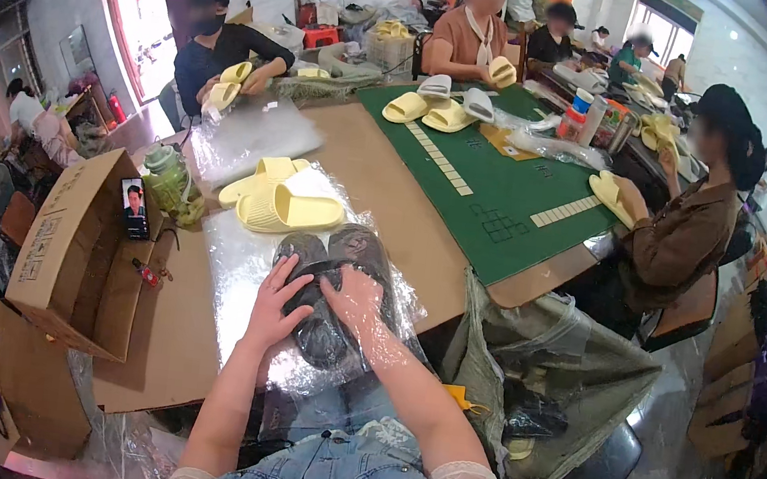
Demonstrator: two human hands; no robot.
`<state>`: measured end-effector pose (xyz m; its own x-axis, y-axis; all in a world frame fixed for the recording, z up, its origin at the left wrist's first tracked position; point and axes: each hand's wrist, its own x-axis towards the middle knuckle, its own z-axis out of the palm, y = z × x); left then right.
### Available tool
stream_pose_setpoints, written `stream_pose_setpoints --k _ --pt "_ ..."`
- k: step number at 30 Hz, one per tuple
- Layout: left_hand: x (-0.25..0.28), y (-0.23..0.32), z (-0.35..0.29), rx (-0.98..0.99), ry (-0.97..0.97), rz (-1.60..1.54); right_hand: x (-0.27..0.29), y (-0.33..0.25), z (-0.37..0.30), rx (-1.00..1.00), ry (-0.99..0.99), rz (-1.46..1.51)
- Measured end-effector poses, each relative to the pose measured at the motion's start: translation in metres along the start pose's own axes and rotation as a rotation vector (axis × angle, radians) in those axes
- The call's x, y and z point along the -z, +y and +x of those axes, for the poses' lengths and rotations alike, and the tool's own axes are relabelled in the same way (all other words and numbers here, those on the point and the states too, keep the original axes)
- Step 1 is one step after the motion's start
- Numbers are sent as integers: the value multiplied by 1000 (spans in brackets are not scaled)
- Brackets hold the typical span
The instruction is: The person sits at a long table in a workshop and repeatedly picks up pairs of yellow and white plastic slippers. They place each pair into a clear plastic bag and set the packaged items aside. Other workers are visible in the background performing similar tasks.
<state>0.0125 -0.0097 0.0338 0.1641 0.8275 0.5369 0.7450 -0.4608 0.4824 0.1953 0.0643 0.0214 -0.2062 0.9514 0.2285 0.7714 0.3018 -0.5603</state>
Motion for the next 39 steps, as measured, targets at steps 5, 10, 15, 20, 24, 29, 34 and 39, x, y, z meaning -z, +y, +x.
stream_pose_setpoints --k 5,10,15,20,24,29,34,39 --pt "1 -1 0 -9 6 3 7 -5 0 -25 -73 10" --pt "2 0 0 8 -5 10 3 -4 0 -17 -10 0" --pt "0 -1 -1 2 0 8 -1 -1 0 5 48 4" --pt "1 -2 -1 -3 -1 17 12 -8 -1 -39 -98 -18" --pt "0 -1 0 -5 -2 15 11 -7 0 -38 -93 -18" --pt "2 2 0 1 -3 3 7 -3 0 -14 -57 26" --pt "2 0 0 -13 7 -12 12 -6 -2 -12 -87 20" --pt "1 -1 0 8 10 3 22 6 -34 271 -42 89"
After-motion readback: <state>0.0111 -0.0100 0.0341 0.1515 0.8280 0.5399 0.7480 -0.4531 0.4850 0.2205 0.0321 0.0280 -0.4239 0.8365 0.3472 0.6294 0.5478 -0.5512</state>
